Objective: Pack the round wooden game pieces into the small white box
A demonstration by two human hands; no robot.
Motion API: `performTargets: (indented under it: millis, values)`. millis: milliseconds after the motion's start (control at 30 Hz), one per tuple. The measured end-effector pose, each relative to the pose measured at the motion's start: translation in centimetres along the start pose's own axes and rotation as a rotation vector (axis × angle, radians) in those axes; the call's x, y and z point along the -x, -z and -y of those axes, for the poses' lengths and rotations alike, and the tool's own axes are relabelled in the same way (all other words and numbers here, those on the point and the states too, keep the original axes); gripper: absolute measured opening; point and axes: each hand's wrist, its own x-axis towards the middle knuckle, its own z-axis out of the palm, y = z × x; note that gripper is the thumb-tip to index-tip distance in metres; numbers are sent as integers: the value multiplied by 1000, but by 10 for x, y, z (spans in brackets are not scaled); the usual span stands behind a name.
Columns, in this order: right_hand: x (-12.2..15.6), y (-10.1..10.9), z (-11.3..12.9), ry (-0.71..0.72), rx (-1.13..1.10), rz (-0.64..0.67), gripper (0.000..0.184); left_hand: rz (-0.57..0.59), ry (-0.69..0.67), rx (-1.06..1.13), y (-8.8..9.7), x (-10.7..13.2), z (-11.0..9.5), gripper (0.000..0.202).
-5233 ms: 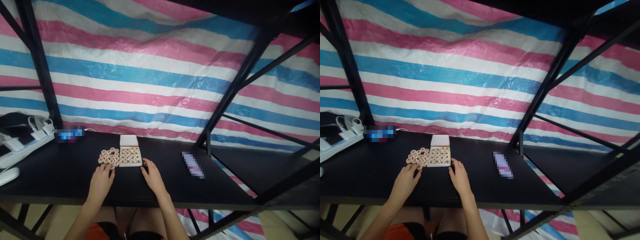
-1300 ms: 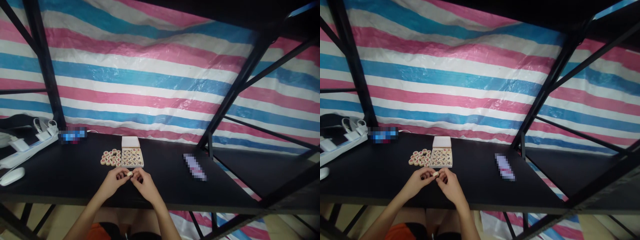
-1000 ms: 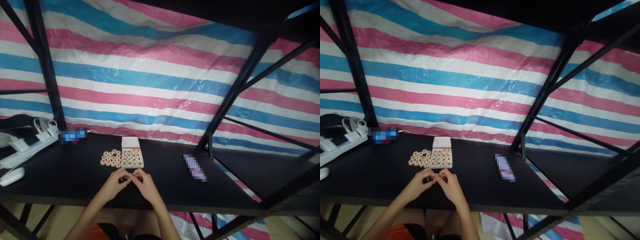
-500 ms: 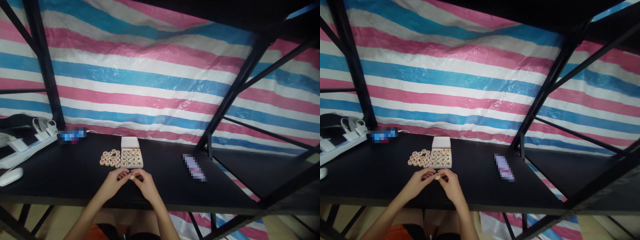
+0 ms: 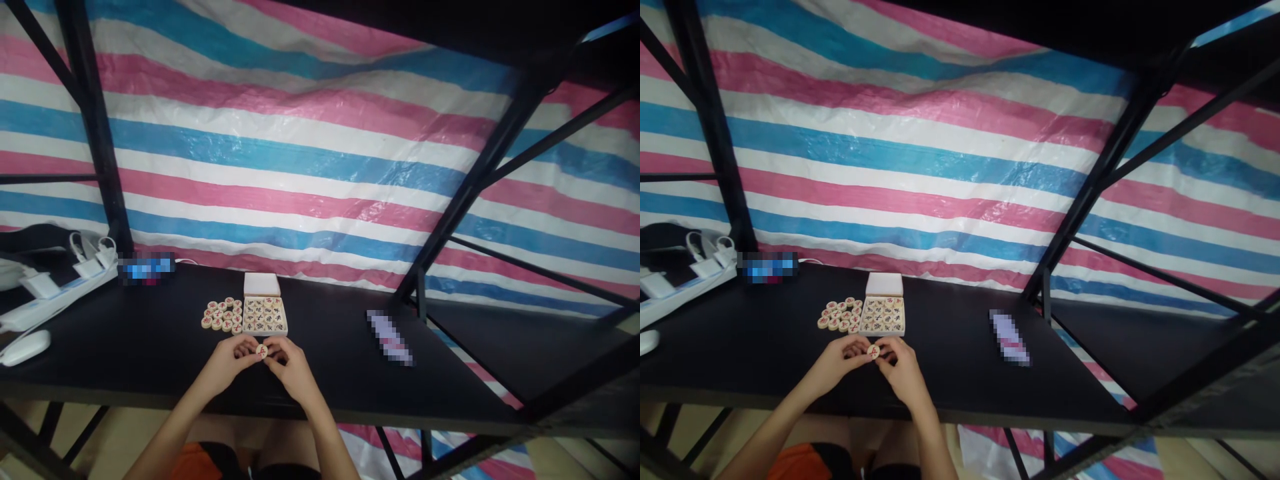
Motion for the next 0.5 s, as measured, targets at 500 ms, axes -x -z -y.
performTargets:
  millis: [500]
  values:
    - [-2,-7,0,-20,250,27,20,-319,-30,-122,2,-4,8,14]
